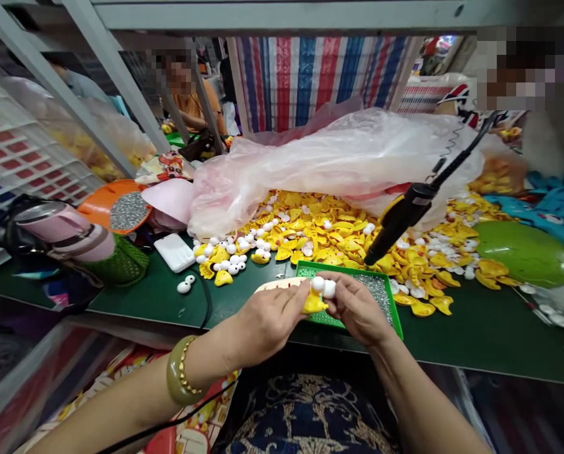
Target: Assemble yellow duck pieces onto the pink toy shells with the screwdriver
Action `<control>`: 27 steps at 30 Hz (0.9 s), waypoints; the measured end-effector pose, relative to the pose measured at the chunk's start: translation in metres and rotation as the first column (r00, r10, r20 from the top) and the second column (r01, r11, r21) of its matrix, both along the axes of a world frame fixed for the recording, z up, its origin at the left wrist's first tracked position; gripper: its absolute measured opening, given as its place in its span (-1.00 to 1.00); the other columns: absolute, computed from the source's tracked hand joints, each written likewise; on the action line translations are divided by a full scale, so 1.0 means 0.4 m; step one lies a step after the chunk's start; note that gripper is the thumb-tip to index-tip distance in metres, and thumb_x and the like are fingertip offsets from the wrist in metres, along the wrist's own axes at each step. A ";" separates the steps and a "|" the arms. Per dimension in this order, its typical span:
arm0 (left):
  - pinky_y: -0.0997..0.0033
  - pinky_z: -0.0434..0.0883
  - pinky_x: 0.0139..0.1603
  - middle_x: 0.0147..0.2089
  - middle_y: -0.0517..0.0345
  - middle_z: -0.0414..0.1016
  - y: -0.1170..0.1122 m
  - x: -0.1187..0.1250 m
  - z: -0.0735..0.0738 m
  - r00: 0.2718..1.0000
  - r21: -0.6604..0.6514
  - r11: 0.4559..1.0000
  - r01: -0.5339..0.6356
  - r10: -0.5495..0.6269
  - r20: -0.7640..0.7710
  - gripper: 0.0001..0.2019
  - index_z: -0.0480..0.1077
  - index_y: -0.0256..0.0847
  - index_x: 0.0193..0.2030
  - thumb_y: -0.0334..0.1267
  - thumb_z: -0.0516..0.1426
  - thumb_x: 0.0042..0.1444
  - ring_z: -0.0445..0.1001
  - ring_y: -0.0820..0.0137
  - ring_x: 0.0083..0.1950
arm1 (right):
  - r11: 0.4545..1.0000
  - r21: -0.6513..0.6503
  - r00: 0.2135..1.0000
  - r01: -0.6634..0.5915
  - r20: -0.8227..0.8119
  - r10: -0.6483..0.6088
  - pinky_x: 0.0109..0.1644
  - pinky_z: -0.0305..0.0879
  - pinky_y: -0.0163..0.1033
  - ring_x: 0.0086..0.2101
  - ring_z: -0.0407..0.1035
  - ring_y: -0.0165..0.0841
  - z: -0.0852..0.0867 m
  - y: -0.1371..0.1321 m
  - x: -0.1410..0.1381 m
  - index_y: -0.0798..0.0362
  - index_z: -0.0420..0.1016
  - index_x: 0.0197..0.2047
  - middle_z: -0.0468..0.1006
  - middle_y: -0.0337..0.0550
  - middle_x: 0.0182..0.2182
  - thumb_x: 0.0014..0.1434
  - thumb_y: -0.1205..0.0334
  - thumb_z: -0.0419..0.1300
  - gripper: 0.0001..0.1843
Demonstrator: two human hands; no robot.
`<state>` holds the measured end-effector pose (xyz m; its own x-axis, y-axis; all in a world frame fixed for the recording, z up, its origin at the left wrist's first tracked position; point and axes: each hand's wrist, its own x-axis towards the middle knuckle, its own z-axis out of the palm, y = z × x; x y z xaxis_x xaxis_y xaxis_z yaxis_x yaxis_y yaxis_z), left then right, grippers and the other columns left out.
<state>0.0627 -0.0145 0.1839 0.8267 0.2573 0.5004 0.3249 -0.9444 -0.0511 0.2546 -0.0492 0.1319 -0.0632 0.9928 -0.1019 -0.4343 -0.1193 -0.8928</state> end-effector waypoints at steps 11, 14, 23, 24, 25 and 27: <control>0.15 0.53 -0.03 -0.07 -0.26 0.52 -0.018 0.056 -0.002 0.996 0.104 0.991 0.086 -0.083 -0.032 -0.46 -0.13 -0.52 0.35 -0.43 -0.06 0.27 0.52 0.21 -0.01 | 0.908 0.416 0.893 0.048 0.390 -0.226 -0.18 0.49 -0.15 -0.18 0.47 -0.29 0.014 -0.053 0.075 -0.17 0.58 -0.10 0.60 -0.14 -0.17 0.09 0.08 0.28 -0.73; 0.13 0.54 -0.07 -0.10 -0.31 0.53 -0.014 0.056 -0.004 0.993 0.159 0.980 0.116 -0.118 0.000 -0.47 -0.10 -0.60 0.32 -0.44 -0.04 0.26 0.52 0.15 -0.01 | 0.874 0.487 0.878 0.012 0.413 -0.242 -0.04 0.46 -0.12 -0.14 0.48 -0.31 0.028 -0.056 0.082 -0.22 0.56 -0.07 0.61 -0.19 -0.16 0.11 0.18 0.27 -0.72; 0.18 0.55 -0.07 -0.12 -0.22 0.53 -0.005 0.068 -0.018 0.993 0.062 0.991 0.118 -0.118 -0.007 -0.44 -0.17 -0.52 0.35 -0.42 -0.05 0.27 0.53 0.22 -0.04 | 0.878 0.477 0.849 -0.052 0.484 -0.212 -0.11 0.45 -0.12 -0.22 0.46 -0.33 0.042 -0.043 0.091 -0.16 0.59 -0.12 0.59 -0.15 -0.22 0.12 0.30 0.24 -0.74; 0.19 0.55 -0.08 -0.12 -0.21 0.53 -0.005 0.067 -0.023 0.993 0.045 0.992 0.114 -0.114 -0.012 -0.44 -0.17 -0.50 0.35 -0.42 -0.06 0.27 0.53 0.23 -0.06 | 0.878 0.474 0.843 -0.066 0.498 -0.206 -0.11 0.45 -0.12 -0.23 0.46 -0.33 0.042 -0.042 0.092 -0.15 0.59 -0.11 0.58 -0.15 -0.23 0.13 0.29 0.23 -0.74; 0.20 0.55 -0.09 -0.13 -0.20 0.53 -0.005 0.066 -0.028 0.994 0.033 0.993 0.111 -0.110 -0.018 -0.44 -0.17 -0.49 0.35 -0.41 -0.06 0.27 0.54 0.24 -0.07 | 0.876 0.476 0.837 -0.078 0.509 -0.203 -0.12 0.45 -0.11 -0.23 0.45 -0.33 0.042 -0.042 0.093 -0.15 0.58 -0.11 0.57 -0.14 -0.24 0.14 0.29 0.22 -0.74; 0.21 0.55 -0.09 -0.14 -0.19 0.53 -0.006 0.063 -0.036 0.994 0.016 0.994 0.107 -0.107 -0.030 -0.44 -0.16 -0.49 0.35 -0.41 -0.06 0.27 0.54 0.25 -0.09 | 0.868 0.486 0.823 -0.100 0.530 -0.202 -0.13 0.44 -0.11 -0.24 0.44 -0.33 0.041 -0.042 0.097 -0.15 0.57 -0.09 0.55 -0.13 -0.24 0.16 0.29 0.20 -0.74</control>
<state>0.0880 -0.0169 0.1694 0.8632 0.1580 0.4796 0.2204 -0.9724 -0.0762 0.2933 -0.0658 0.1482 -0.0943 0.9208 0.3784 0.1532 0.3890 -0.9084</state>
